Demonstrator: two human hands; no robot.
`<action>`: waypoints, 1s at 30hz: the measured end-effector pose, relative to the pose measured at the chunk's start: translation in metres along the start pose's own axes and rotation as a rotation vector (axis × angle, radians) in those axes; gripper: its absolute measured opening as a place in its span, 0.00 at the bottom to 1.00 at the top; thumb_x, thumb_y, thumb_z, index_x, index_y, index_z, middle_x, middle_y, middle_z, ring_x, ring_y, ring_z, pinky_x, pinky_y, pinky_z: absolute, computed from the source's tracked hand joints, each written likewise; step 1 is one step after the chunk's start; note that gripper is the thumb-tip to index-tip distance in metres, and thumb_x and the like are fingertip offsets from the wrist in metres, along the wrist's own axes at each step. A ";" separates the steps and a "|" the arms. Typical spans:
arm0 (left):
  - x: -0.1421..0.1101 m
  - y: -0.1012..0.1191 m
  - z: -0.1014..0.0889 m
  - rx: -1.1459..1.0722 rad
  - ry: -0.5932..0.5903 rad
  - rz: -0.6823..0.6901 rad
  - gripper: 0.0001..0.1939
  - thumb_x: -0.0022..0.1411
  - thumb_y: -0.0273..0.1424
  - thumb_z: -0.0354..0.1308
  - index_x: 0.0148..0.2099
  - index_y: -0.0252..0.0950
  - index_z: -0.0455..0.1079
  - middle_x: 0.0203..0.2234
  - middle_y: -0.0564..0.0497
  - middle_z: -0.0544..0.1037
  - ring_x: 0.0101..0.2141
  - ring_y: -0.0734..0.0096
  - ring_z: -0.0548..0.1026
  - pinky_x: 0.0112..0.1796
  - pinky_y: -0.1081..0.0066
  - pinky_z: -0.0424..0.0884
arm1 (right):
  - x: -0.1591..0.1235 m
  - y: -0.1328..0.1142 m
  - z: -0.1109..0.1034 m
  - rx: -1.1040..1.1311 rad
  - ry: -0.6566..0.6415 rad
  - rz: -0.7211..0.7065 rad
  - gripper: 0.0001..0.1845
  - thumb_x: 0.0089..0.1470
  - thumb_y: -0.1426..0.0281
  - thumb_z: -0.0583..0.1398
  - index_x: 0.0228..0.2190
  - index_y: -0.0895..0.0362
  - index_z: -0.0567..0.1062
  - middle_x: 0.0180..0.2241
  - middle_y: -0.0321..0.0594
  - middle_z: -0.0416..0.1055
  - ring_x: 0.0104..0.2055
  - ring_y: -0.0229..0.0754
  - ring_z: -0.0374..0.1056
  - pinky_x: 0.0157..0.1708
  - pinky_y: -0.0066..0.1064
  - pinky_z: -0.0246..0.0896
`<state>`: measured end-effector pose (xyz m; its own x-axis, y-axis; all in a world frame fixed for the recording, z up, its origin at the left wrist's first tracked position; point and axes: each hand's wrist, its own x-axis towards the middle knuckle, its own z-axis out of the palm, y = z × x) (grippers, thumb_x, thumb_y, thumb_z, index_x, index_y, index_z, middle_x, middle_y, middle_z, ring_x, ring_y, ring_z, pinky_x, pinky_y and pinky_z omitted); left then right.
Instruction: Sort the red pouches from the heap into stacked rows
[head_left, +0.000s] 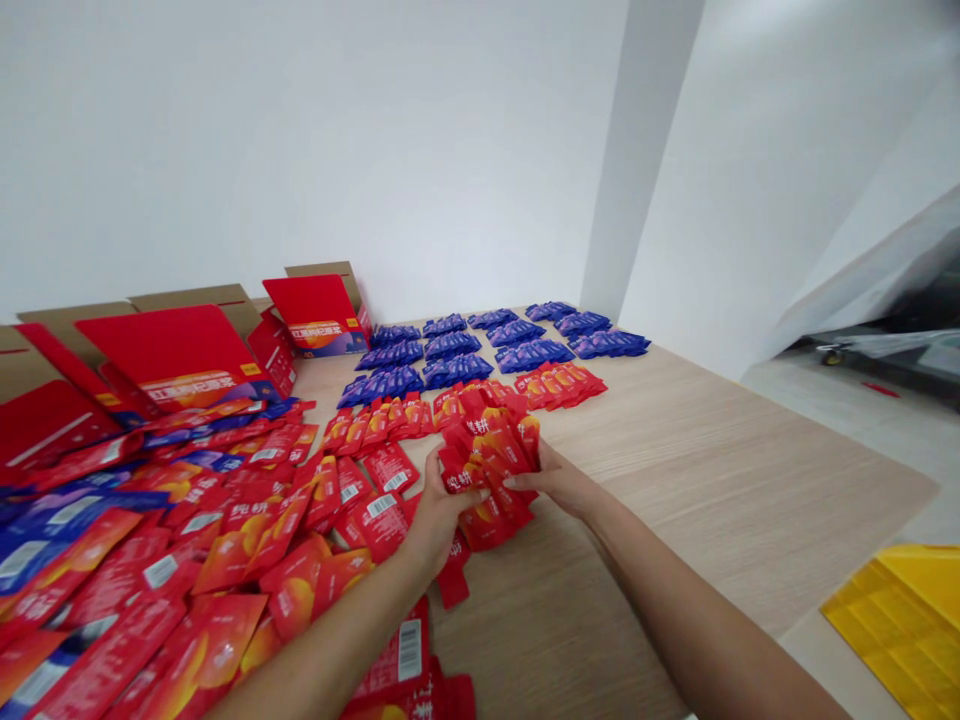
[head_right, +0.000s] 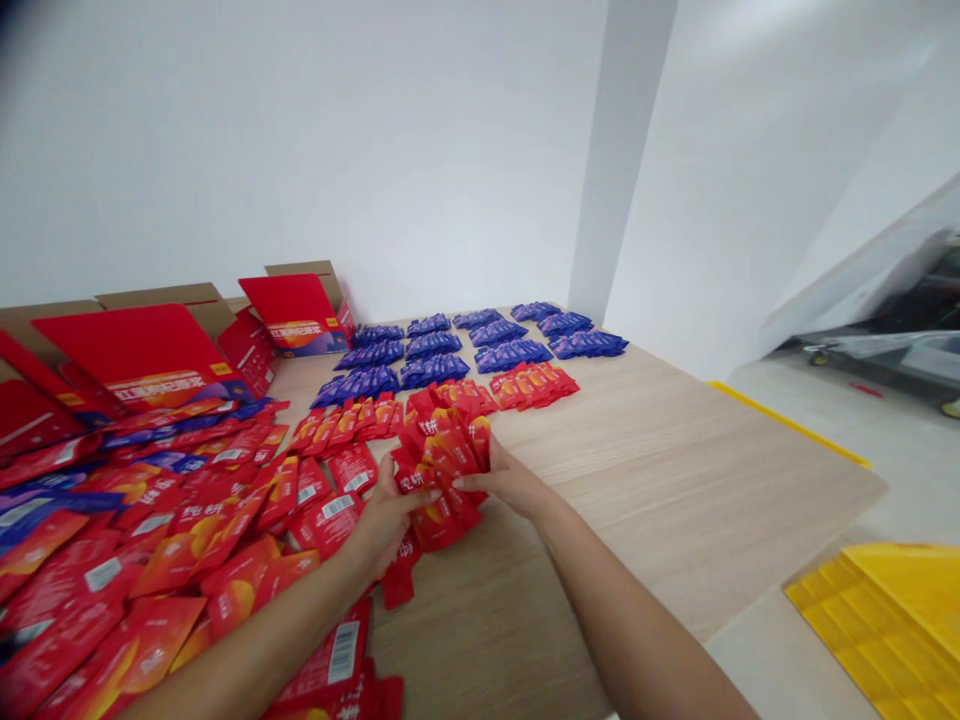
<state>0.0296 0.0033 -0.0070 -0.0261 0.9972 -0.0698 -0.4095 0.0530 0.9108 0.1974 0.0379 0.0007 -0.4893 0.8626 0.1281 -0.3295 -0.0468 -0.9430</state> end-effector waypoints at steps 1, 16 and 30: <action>0.002 0.002 0.000 0.029 -0.014 0.063 0.46 0.39 0.21 0.67 0.59 0.48 0.52 0.48 0.50 0.73 0.46 0.60 0.74 0.47 0.62 0.71 | -0.001 -0.002 0.000 -0.031 -0.008 -0.014 0.35 0.38 0.73 0.68 0.50 0.52 0.67 0.45 0.37 0.74 0.52 0.47 0.67 0.54 0.44 0.58; 0.038 -0.019 -0.009 0.197 -0.080 0.019 0.32 0.30 0.14 0.59 0.43 0.35 0.68 0.33 0.53 0.79 0.37 0.59 0.75 0.33 0.69 0.71 | 0.015 0.032 -0.021 -0.383 -0.073 -0.127 0.45 0.33 0.76 0.69 0.52 0.53 0.57 0.51 0.42 0.65 0.54 0.48 0.63 0.56 0.43 0.54; 0.054 -0.027 -0.011 0.137 -0.133 0.087 0.32 0.29 0.15 0.61 0.43 0.35 0.67 0.33 0.53 0.78 0.37 0.62 0.75 0.40 0.67 0.68 | 0.025 0.043 -0.032 -0.234 0.125 -0.205 0.42 0.29 0.79 0.65 0.49 0.52 0.61 0.49 0.41 0.67 0.52 0.51 0.64 0.54 0.45 0.55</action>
<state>0.0295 0.0551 -0.0395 0.0685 0.9960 0.0573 -0.2826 -0.0357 0.9586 0.1964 0.0739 -0.0464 -0.3245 0.8979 0.2973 -0.2094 0.2383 -0.9483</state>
